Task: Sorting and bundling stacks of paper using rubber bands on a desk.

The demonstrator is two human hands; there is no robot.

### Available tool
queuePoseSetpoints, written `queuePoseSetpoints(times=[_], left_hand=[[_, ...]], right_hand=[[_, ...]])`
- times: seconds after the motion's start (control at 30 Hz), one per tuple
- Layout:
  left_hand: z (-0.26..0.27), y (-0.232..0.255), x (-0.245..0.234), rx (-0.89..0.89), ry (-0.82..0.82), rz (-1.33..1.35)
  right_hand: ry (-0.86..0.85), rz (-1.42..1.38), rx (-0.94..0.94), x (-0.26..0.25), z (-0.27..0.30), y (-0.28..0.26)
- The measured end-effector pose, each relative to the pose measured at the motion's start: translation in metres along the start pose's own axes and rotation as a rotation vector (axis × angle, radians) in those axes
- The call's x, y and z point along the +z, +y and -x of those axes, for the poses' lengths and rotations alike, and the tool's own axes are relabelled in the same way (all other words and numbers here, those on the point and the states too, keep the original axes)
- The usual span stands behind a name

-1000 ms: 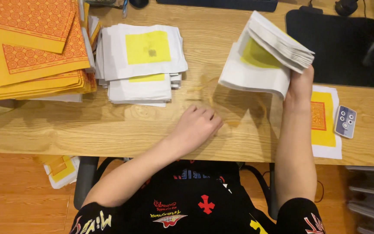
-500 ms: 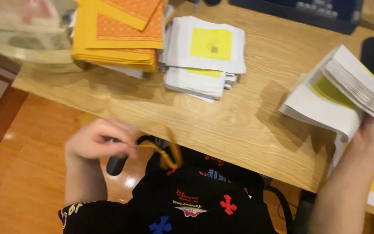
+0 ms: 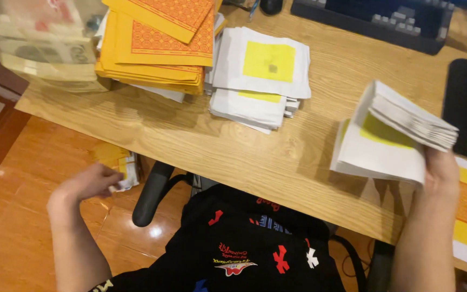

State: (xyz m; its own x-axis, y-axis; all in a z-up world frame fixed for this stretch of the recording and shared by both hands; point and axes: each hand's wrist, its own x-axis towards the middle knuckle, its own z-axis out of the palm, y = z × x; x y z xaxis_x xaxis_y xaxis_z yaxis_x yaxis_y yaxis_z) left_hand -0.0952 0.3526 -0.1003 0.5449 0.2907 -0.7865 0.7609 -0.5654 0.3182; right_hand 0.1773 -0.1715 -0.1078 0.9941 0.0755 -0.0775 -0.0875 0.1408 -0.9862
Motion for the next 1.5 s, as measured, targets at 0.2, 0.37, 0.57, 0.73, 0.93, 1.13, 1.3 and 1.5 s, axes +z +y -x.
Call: queuePoseSetpoints(times=[0.2,0.37,0.57,0.73,0.93,1.13,1.3,1.5], left_hand=[[0.113,0.188,0.081,1.519,-0.317,-0.176],[0.088,0.283,0.184,1.733,-0.099,-0.017],[0.065,0.339,0.220,1.619,0.294,0.116],[0.110,0.355,0.198,1.419,0.187,0.262],[0.095,0.357,0.210,1.317,0.168,0.127],[0.105,0.359,0.196,1.268,0.264,0.229],[0.105,0.359,0.188,1.274,0.223,0.386],[0.048,0.365,0.199,1.200,-0.356,0.964]], right_hand=[[0.137,0.108,-0.020,-0.073,0.038,-0.035],[0.226,0.193,-0.041,-0.049,0.082,-0.075],[0.294,0.479,-0.200,-0.032,0.096,-0.092],[0.255,0.559,-0.203,0.011,0.103,-0.122],[0.124,0.641,-0.201,0.033,0.106,-0.142],[0.003,0.776,-0.147,0.045,0.106,-0.151],[-0.049,0.645,-0.114,0.046,0.111,-0.159],[-0.020,0.643,-0.342,0.031,0.117,-0.163]])
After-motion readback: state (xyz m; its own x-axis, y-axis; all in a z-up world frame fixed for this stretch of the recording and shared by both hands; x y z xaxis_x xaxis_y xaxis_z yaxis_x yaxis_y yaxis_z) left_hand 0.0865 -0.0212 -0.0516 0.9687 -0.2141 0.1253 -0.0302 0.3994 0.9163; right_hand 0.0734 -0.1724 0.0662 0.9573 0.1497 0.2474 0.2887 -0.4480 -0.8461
